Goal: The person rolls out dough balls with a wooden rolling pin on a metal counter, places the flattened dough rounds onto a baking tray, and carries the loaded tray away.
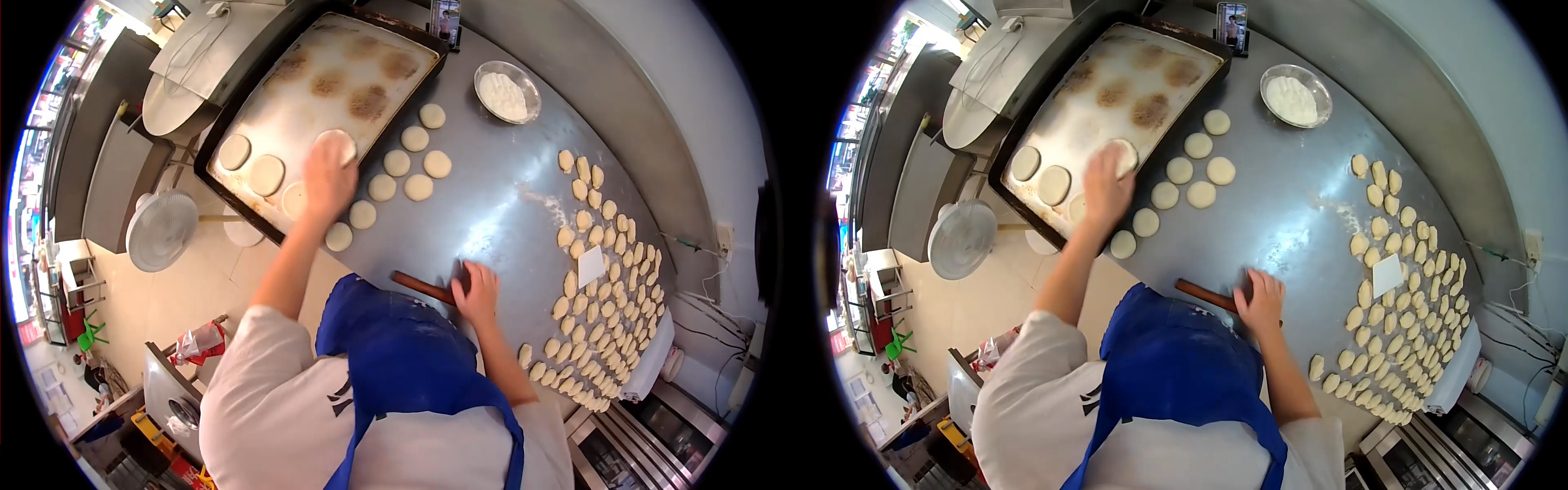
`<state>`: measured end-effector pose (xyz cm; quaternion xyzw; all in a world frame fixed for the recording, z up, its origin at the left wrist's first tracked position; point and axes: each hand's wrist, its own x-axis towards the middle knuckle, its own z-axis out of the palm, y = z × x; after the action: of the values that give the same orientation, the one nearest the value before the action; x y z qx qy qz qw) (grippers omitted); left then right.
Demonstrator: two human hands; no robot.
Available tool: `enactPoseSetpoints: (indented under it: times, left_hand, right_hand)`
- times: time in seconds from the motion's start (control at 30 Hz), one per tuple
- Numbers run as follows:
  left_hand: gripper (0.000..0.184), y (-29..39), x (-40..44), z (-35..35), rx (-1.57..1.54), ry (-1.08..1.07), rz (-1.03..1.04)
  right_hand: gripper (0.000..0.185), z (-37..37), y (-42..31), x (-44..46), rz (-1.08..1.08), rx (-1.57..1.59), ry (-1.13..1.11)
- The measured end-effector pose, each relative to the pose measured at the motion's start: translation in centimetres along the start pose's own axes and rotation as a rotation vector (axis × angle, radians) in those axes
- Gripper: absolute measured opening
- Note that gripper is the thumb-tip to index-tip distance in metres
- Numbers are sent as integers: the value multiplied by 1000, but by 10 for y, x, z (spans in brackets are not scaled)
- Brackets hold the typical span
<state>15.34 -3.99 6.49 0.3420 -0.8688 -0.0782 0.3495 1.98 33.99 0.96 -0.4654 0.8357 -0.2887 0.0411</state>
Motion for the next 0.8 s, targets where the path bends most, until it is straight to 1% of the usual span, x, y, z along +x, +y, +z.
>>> enactPoseSetpoints:
  times: [0.03, 0.07, 0.1, 0.13, 0.2, 0.27, 0.3, 0.4, 0.43, 0.47, 0.53, 0.57, 0.67, 0.77, 0.8]
  left_hand:
    - [36, 23, -18, -2, -271, -288, -14]
    - [33, 40, -50, 5, -246, -474, 161]
    - [31, 66, -93, 11, -288, -533, 295]
    - [46, 83, -125, 13, -360, -591, 541]
    - [56, 118, -157, 14, -437, -927, 672]
    - [52, 123, -200, 21, -449, -892, 628]
    - [44, 127, -203, 20, -392, -861, 602]
    - [39, 122, -206, 6, -281, -922, 500]
    - [40, 119, -210, 7, -296, -826, 459]
    - [40, 115, -212, 8, -261, -814, 424]
    - [41, 105, -207, 11, -198, -778, 362]
    - [43, 101, -201, 13, -181, -804, 299]
    - [42, 88, -189, 24, -138, -742, 195]
    - [41, 90, -167, 30, -98, -738, 182]
    - [41, 90, -162, 35, -90, -744, 210]
  right_hand:
    - [38, 14, 5, 25, 3, 23, -1]
    - [35, 30, 9, 54, 4, 45, -5]
    - [32, 53, 11, 83, 52, 93, -9]
    - [30, 74, 9, 112, 97, 141, -17]
    - [29, 106, -10, 159, 171, 73, 65]
    - [29, 126, -33, 176, 101, 59, 205]
    - [30, 133, -41, 179, 69, 49, 279]
    - [31, 143, -57, 159, 179, 344, 110]
    - [34, 140, -57, 147, 182, 422, 55]
    - [34, 135, -55, 132, 215, 468, 78]
    - [35, 101, -59, 107, 271, 553, 136]
    - [33, 79, -52, 92, 298, 557, 45]
    - [25, 14, -24, 39, 397, 543, -215]
    - [25, 7, 10, -4, 363, 324, -318]
    - [24, 12, 14, -8, 294, 191, -208]
